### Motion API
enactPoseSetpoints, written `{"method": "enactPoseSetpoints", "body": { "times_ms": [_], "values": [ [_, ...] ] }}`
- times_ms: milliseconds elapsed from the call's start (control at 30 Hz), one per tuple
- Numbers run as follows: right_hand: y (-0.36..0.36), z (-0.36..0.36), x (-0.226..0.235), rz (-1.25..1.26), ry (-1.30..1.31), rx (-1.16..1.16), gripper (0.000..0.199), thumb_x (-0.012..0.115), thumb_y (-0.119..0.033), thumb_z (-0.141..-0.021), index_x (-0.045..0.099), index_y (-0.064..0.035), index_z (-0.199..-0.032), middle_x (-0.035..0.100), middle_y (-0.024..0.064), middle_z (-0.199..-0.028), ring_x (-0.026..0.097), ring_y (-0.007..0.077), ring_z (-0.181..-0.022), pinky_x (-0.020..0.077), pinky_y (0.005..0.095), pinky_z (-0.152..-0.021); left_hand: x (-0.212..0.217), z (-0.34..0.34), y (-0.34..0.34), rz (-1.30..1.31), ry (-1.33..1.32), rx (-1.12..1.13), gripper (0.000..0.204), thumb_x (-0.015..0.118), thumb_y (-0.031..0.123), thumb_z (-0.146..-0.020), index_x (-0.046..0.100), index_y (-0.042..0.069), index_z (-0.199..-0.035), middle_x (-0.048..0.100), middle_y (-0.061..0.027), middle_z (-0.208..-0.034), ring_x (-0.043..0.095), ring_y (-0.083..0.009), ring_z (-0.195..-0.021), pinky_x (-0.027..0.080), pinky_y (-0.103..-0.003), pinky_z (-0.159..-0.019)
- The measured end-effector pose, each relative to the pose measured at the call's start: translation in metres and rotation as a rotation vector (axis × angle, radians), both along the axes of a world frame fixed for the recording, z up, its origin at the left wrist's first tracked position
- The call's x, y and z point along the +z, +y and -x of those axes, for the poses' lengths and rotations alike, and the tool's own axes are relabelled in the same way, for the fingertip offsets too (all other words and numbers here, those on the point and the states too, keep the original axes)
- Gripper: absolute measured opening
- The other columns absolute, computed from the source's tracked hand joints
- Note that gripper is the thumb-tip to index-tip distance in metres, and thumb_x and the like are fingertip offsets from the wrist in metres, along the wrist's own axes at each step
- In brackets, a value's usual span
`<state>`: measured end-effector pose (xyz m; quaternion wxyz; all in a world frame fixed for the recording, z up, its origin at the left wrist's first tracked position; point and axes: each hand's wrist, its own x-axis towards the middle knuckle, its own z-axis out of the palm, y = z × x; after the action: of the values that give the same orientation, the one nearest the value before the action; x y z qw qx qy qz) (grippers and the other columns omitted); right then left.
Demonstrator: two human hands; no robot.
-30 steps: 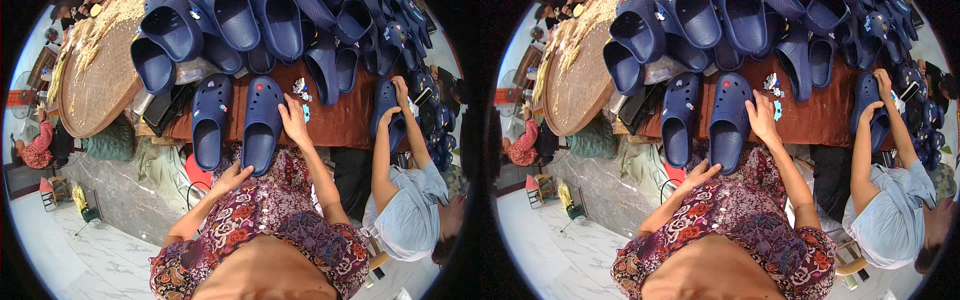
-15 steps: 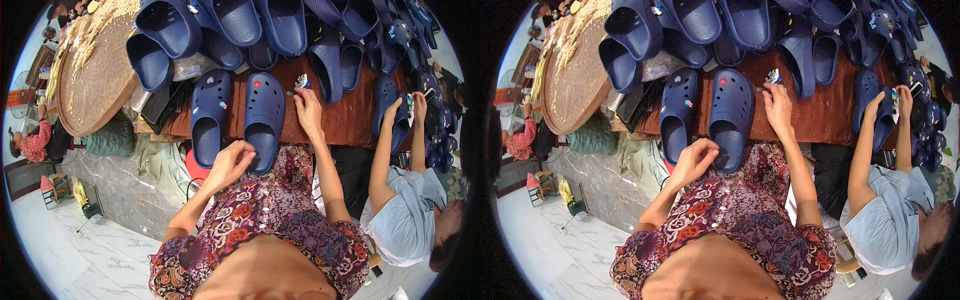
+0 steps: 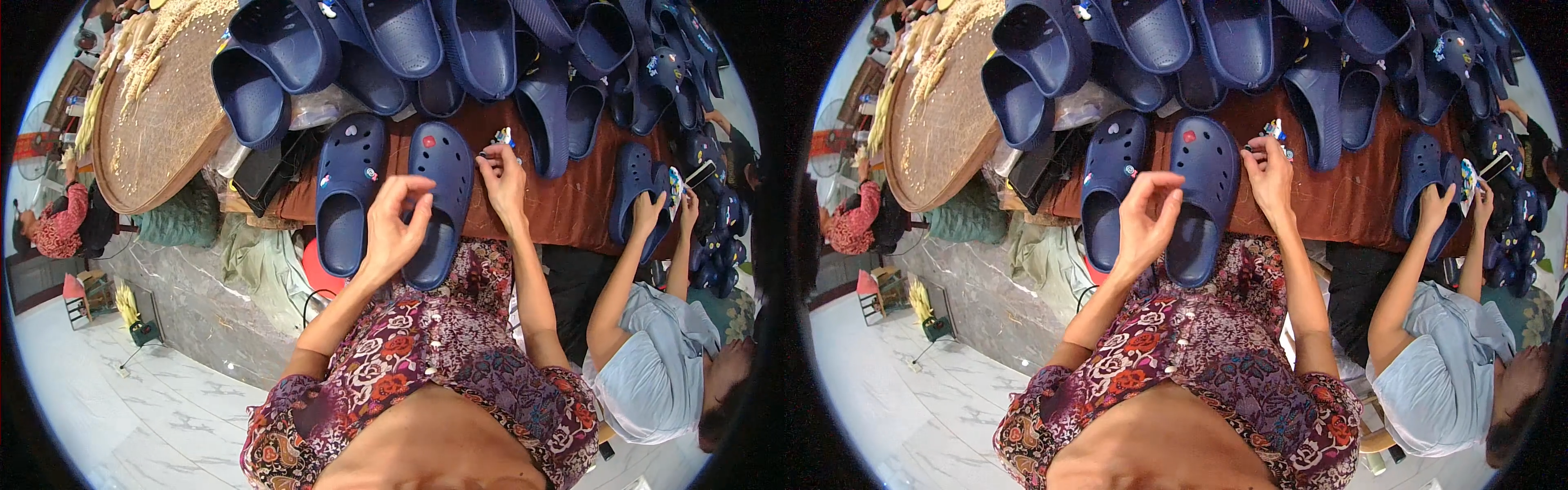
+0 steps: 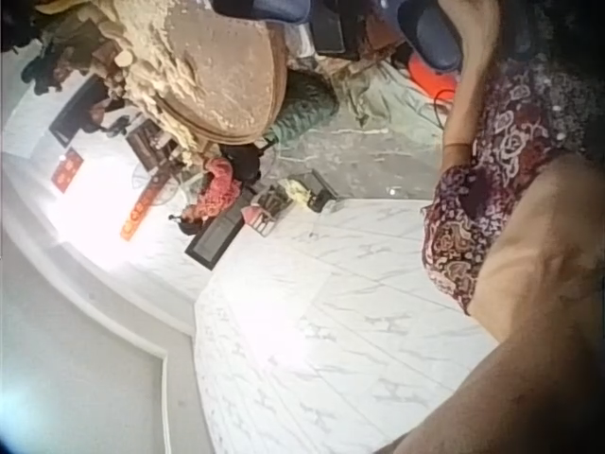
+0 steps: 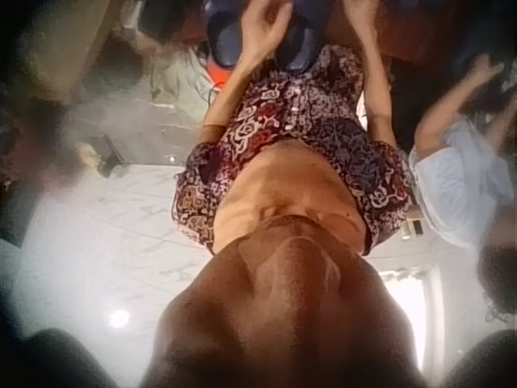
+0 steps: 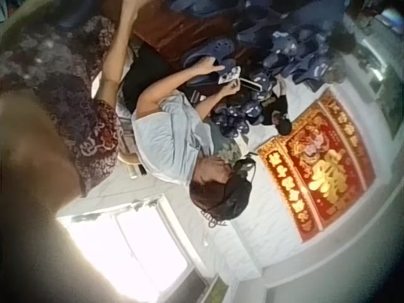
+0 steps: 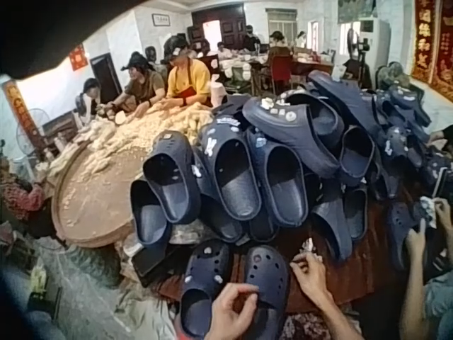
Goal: Insert decorative plastic charms into the holes of foam clogs.
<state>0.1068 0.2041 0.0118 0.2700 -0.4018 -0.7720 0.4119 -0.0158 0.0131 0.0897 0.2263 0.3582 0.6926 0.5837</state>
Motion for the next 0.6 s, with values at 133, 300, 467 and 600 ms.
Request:
{"method": "enactPoseSetpoints", "body": {
  "times_ms": [133,300,467,600],
  "values": [
    [-0.012,0.01,0.021,0.022,0.102,0.019,0.019,0.073,-0.009,-0.088,0.065,-0.0011,-0.103,0.069,0.0096,-0.096,0.069,0.0189,-0.08,0.0551,0.0311,-0.07,-0.008,0.016,0.019,0.081,0.121,0.062,0.034,0.069,0.008,-0.087,0.06,0.003,-0.12,0.058,-0.0122,-0.105,0.058,-0.0259,-0.096,0.048,-0.037,-0.084],
    [-0.02,0.018,0.028,-0.083,0.113,0.092,0.017,0.073,-0.009,-0.088,0.067,-0.0013,-0.102,0.069,0.0101,-0.095,0.069,0.0219,-0.081,0.055,0.0319,-0.072,-0.054,0.025,0.038,0.164,0.125,0.033,0.064,0.072,0.019,-0.088,0.042,-0.001,-0.141,0.05,-0.0241,-0.131,0.051,-0.0354,-0.123,0.041,-0.043,-0.105],
    [-0.02,0.021,0.028,-0.119,0.087,0.083,0.017,0.073,-0.009,-0.087,0.069,-0.0026,-0.102,0.069,0.0111,-0.095,0.069,0.0263,-0.087,0.0537,0.0341,-0.077,-0.079,0.028,0.042,0.119,0.019,-0.018,0.079,0.072,0.026,-0.087,0.033,-0.003,-0.149,0.043,-0.0301,-0.144,0.041,-0.0432,-0.135,0.033,-0.047,-0.114],
    [-0.019,0.02,0.023,-0.217,0.121,0.107,0.015,0.072,-0.009,-0.087,0.071,-0.0035,-0.101,0.071,0.0114,-0.098,0.068,0.029,-0.092,0.0522,0.0366,-0.082,-0.082,0.025,0.04,0.141,0.002,-0.017,0.08,0.071,0.025,-0.088,0.031,-0.003,-0.15,0.042,-0.0303,-0.145,0.04,-0.043,-0.137,0.031,-0.047,-0.115]
  ]
}}
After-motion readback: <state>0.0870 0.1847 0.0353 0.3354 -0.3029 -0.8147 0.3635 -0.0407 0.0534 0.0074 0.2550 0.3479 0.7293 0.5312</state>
